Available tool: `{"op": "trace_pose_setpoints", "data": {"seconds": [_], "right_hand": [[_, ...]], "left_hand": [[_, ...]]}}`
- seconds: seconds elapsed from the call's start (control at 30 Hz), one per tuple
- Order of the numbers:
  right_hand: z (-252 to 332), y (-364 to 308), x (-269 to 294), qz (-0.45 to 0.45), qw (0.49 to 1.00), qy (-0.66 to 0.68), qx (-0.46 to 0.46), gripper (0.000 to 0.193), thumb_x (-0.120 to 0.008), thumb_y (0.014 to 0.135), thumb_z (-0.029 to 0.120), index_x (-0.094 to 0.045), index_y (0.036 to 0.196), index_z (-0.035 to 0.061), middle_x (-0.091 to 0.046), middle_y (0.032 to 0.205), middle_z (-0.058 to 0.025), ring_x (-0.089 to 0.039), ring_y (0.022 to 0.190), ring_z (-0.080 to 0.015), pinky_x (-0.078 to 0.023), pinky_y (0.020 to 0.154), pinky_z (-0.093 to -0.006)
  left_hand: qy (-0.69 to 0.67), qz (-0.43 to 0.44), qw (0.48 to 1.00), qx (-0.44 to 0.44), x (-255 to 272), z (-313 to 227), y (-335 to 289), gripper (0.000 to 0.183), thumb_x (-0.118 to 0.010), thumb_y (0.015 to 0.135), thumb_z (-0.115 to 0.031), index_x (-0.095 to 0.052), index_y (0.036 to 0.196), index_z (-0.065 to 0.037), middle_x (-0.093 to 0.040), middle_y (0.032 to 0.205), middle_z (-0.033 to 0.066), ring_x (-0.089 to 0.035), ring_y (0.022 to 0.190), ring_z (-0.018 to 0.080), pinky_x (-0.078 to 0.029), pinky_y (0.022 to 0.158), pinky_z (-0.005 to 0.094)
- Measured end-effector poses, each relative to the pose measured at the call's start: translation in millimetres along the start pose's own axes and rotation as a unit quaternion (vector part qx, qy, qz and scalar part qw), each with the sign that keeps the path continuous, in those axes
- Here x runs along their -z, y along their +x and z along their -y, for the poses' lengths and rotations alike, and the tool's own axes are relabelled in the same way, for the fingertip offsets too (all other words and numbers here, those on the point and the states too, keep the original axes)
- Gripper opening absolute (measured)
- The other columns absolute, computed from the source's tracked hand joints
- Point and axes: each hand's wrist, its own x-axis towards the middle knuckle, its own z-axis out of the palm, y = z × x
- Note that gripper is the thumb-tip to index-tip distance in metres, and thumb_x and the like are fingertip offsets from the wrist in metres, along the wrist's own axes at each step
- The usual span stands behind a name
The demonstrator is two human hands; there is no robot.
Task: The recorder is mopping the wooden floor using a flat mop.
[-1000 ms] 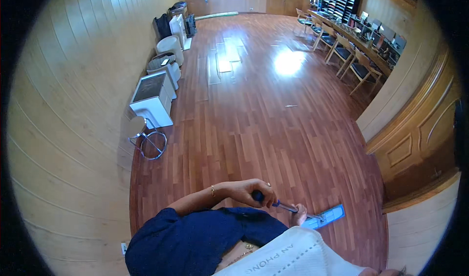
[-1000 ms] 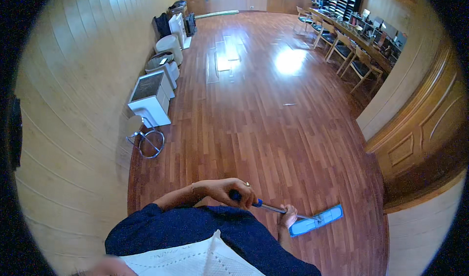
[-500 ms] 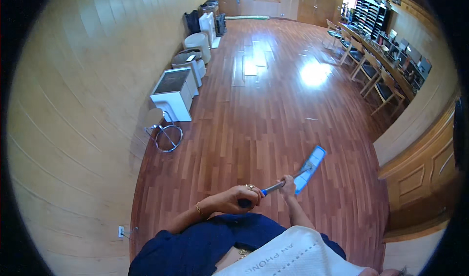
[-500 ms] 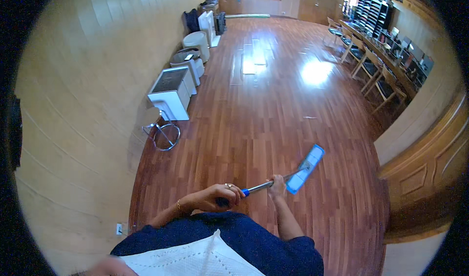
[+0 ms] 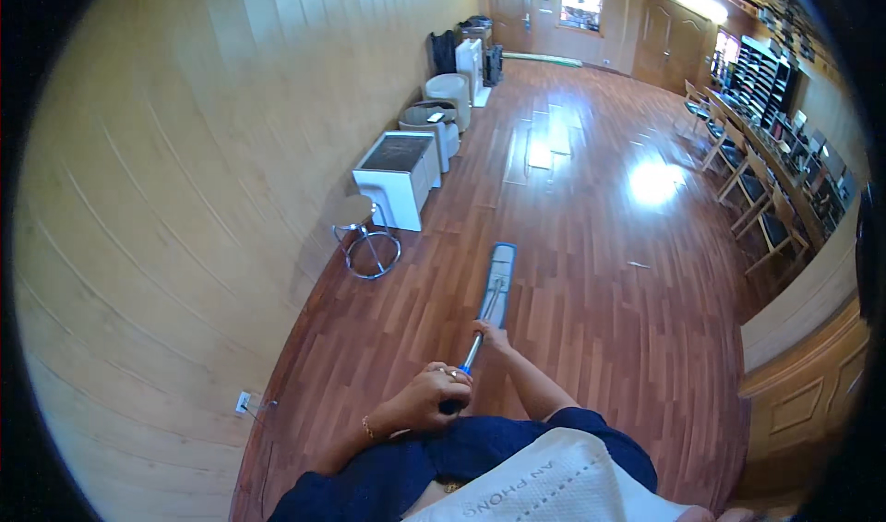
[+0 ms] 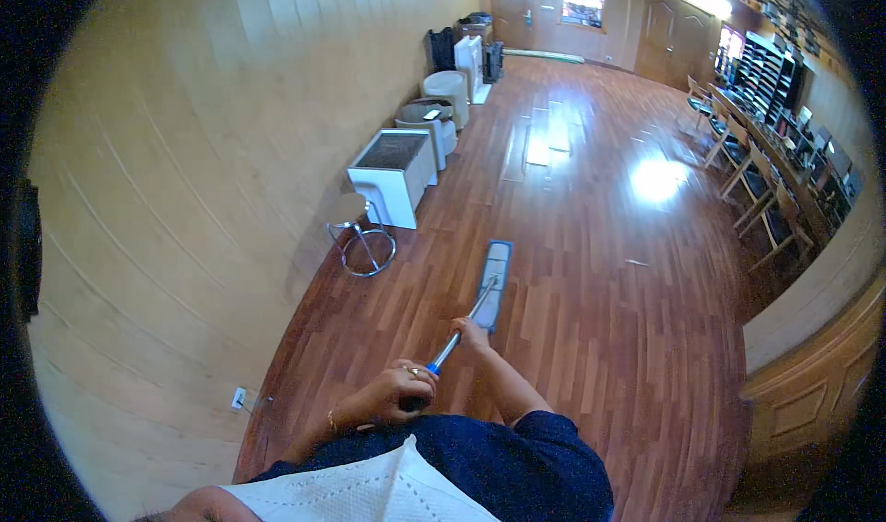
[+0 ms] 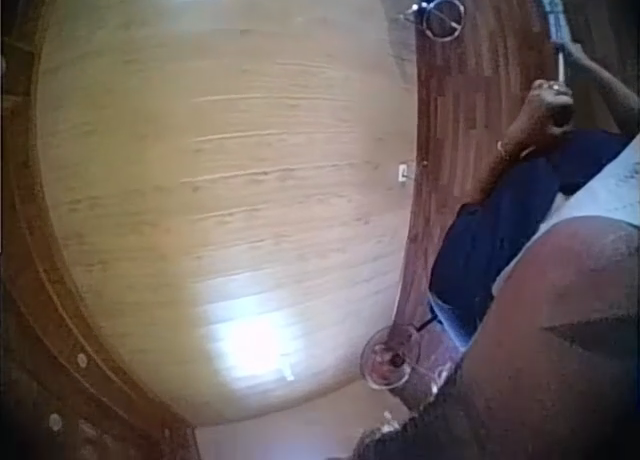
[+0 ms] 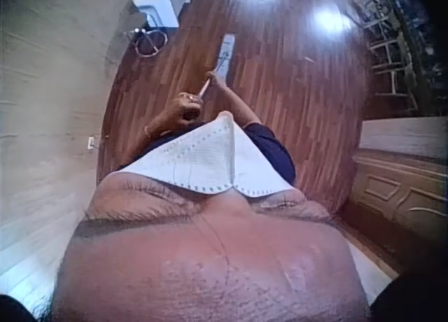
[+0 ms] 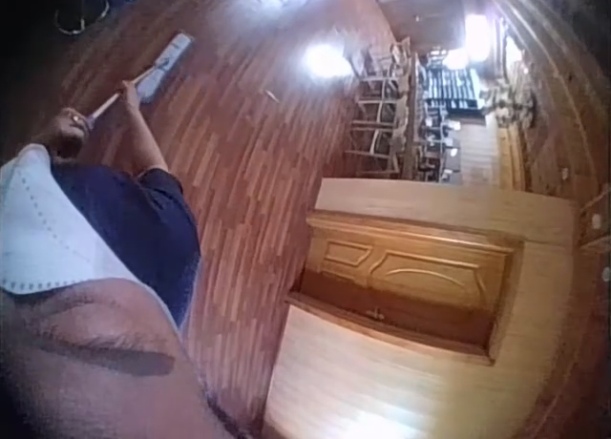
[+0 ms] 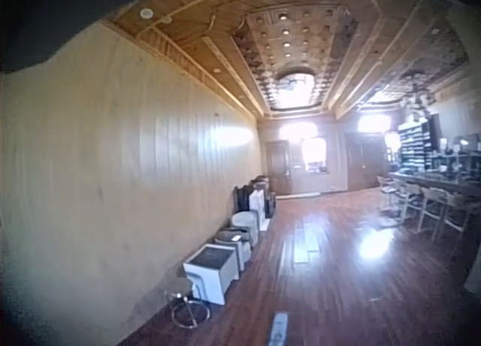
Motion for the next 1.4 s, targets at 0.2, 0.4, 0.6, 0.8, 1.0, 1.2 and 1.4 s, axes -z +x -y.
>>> {"op": "trace_pose_setpoints", "data": {"seconds": [0.2,0.4,0.6,0.8,1.0,1.2,1.4], "right_hand": [[30,24,-63,0.028,0.985,-0.143,0.088,0.029,-0.071,0.059,0.013,-0.058,0.085,0.0130,-0.060,0.092,-0.0084,-0.057,0.096,-0.0333,-0.041,0.071,-0.0450],[79,9,-125,0.108,0.962,-0.101,0.228,0.023,-0.064,0.062,0.006,-0.055,0.081,0.0150,-0.053,0.085,-0.0044,-0.057,0.090,-0.0316,-0.038,0.072,-0.0476],[151,-10,-190,0.179,0.956,0.036,0.230,0.016,-0.069,0.076,0.021,-0.061,0.080,0.0075,-0.062,0.074,-0.0090,-0.063,0.072,-0.0220,-0.047,0.064,-0.0358],[176,-34,-203,0.166,0.960,-0.092,0.207,0.011,-0.065,0.070,0.016,-0.059,0.074,0.0087,-0.061,0.074,-0.0135,-0.060,0.073,-0.0373,-0.047,0.063,-0.0448],[174,-65,-167,0.091,0.965,-0.138,0.205,0.008,-0.065,0.065,0.012,-0.060,0.071,0.0098,-0.062,0.073,-0.0114,-0.061,0.072,-0.0362,-0.049,0.063,-0.0461],[129,-91,-126,-0.005,0.975,-0.186,0.124,0.009,-0.060,0.066,0.008,-0.062,0.075,0.0106,-0.062,0.073,-0.0141,-0.061,0.074,-0.0384,-0.049,0.064,-0.0472],[102,-154,-101,-0.107,0.970,-0.219,0.020,0.009,-0.064,0.067,0.011,-0.061,0.075,0.0102,-0.062,0.075,-0.0163,-0.062,0.075,-0.0388,-0.049,0.064,-0.0471]], "left_hand": [[0.049,-0.004,0.998,0.035,39,-31,-27,0.010,-0.069,0.068,-0.011,-0.061,0.073,-0.010,-0.060,0.076,0.0035,-0.060,0.081,0.0228,-0.037,0.084,0.0375],[0.096,0.031,0.994,0.036,82,-75,-72,0.015,-0.074,0.067,-0.012,-0.066,0.080,-0.010,-0.067,0.081,0.0055,-0.066,0.083,0.0229,-0.044,0.091,0.0408],[0.064,0.056,0.995,-0.043,144,-98,-136,0.015,-0.075,0.072,-0.017,-0.064,0.078,-0.011,-0.067,0.082,0.0038,-0.066,0.084,0.0220,-0.047,0.086,0.0404],[-0.041,0.027,0.990,-0.131,169,-82,-181,0.020,-0.081,0.068,-0.016,-0.063,0.072,-0.010,-0.067,0.077,0.0033,-0.068,0.079,0.0217,-0.050,0.080,0.0402],[-0.105,0.065,0.969,-0.215,174,-51,-166,0.018,-0.081,0.069,-0.015,-0.064,0.071,-0.010,-0.067,0.074,0.0041,-0.069,0.078,0.0216,-0.050,0.078,0.0398],[-0.197,0.083,0.947,-0.238,153,-13,-132,0.016,-0.078,0.068,-0.009,-0.064,0.077,-0.008,-0.069,0.080,0.0076,-0.069,0.083,0.0254,-0.049,0.082,0.0416],[-0.323,0.087,0.921,-0.197,122,1,-102,0.018,-0.080,0.067,-0.009,-0.065,0.077,-0.008,-0.069,0.079,0.0081,-0.069,0.084,0.0280,-0.049,0.082,0.0416]]}}
